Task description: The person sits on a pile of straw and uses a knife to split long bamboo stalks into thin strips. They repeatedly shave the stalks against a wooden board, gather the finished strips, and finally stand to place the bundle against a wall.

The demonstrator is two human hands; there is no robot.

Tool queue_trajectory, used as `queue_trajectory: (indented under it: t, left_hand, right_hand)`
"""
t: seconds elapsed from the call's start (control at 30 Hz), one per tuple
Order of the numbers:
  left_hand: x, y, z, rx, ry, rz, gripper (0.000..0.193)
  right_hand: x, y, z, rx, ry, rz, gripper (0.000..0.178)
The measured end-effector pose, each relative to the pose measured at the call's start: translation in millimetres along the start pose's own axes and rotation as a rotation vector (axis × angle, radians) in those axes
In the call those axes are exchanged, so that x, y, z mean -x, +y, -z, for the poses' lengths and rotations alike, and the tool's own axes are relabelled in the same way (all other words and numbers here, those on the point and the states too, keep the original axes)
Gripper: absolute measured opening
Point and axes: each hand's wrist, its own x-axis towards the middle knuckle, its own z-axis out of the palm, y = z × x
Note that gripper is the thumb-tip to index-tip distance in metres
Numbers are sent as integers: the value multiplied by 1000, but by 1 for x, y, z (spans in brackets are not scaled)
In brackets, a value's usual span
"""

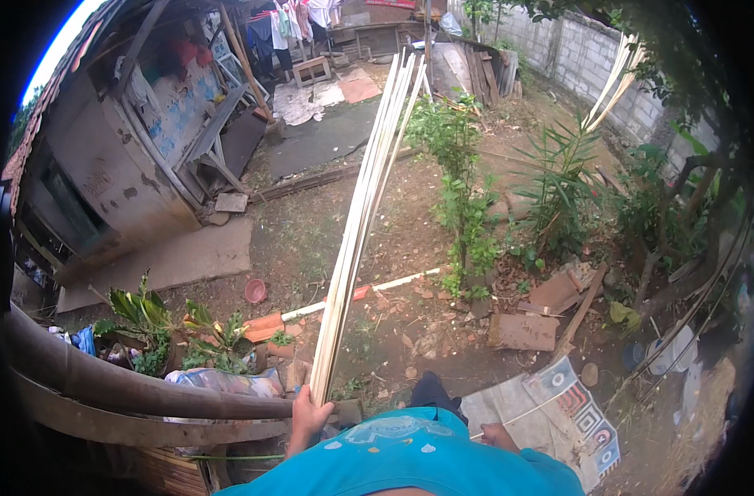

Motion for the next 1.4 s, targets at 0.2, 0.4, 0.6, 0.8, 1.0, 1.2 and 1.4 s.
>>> queue_trajectory:
  t: [0.2, 0.4, 0.6, 0.8, 1.0, 1.2, 1.4]
  left_hand:
    - [-130, 117, -47, 71, 6, 170, 47]
    - [-275, 136, -97, 299, 23, 186, 30]
    - [-477, 154, -122, 355, 54, 213, 32]
    - [-686, 235, -121, 264, -10, 334, 37]
    - [-880, 251, -164, 95, -44, 210, 35]
    - [-1110, 294, -266, -71, -102, 173, 41]
    - [-1295, 405, -317, -119, -237, 112, 39]
  right_hand:
    - [-141, -287, 166, -226, 247, 286, 32]
    - [-103, -598, 181, -452, 49, 707, 36]
    - [-137, -770, 133, -399, -233, 588, 35]
    - [-139, -960, 208, -349, -442, 755, 41]
    - [-140, -1150, 362, -396, -280, 1138, 42]
    - [-269, -1317, 518, -300, -21, 992, 42]
    - [-383, -1473, 533, -30, -121, 871, 43]
